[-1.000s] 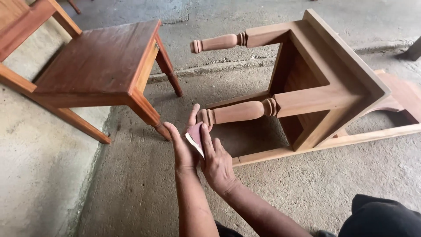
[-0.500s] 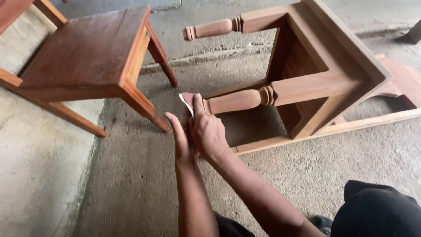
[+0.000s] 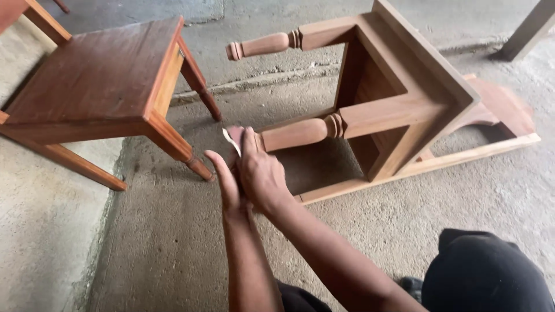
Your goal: Sanding the legs of a wooden chair using sandpaper.
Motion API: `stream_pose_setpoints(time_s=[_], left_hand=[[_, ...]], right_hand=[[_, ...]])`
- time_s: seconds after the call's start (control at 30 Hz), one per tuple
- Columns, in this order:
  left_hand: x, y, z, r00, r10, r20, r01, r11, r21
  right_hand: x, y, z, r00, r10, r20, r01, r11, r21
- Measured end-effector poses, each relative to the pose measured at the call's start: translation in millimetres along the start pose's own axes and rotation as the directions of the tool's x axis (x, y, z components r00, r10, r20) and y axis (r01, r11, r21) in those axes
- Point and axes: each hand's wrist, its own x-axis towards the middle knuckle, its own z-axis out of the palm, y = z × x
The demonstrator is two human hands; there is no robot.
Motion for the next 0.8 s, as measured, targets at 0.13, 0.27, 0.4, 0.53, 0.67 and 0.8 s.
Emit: stream_pose_setpoints(time_s=[0.13,0.27,0.4,0.53,0.67,0.8], left_hand=[[-8,7,1,0.992,-0.1,0.072,0.113,0.971,-0.212],[2,6,2,0.999,0.038,0.022,-0.038,0.999,0.016],[-7,0,-2,0.991,-0.072,0.111,0.093,0.975,-0.203],[6,6,11,0.999,-0.023,0.032,0.026,0.995,-0.095],[-7,-6,-1,0.999,-0.018,0.046,0.024,0.992,-0.123],[9,3,11,0.999,-0.023,0.033,0.027,0.991,-0.131]], right_hand=[[-14,1,-2,0.985,-0.05,-0.164,0.067,0.992,0.103],[-3,5,6,0.991,-0.068,-0.118,0.073,0.997,0.038],[-14,-5,-16,0.978,-0.099,-0.185,0.115,0.99,0.082],[0,15,-1,0.975,-0.156,-0.158,0.162,0.987,0.025],[-6,7,1,0.994,-0.085,-0.073,0.084,0.996,-0.016],[-2,10,-12,0.983,-0.103,-0.15,0.111,0.993,0.048]])
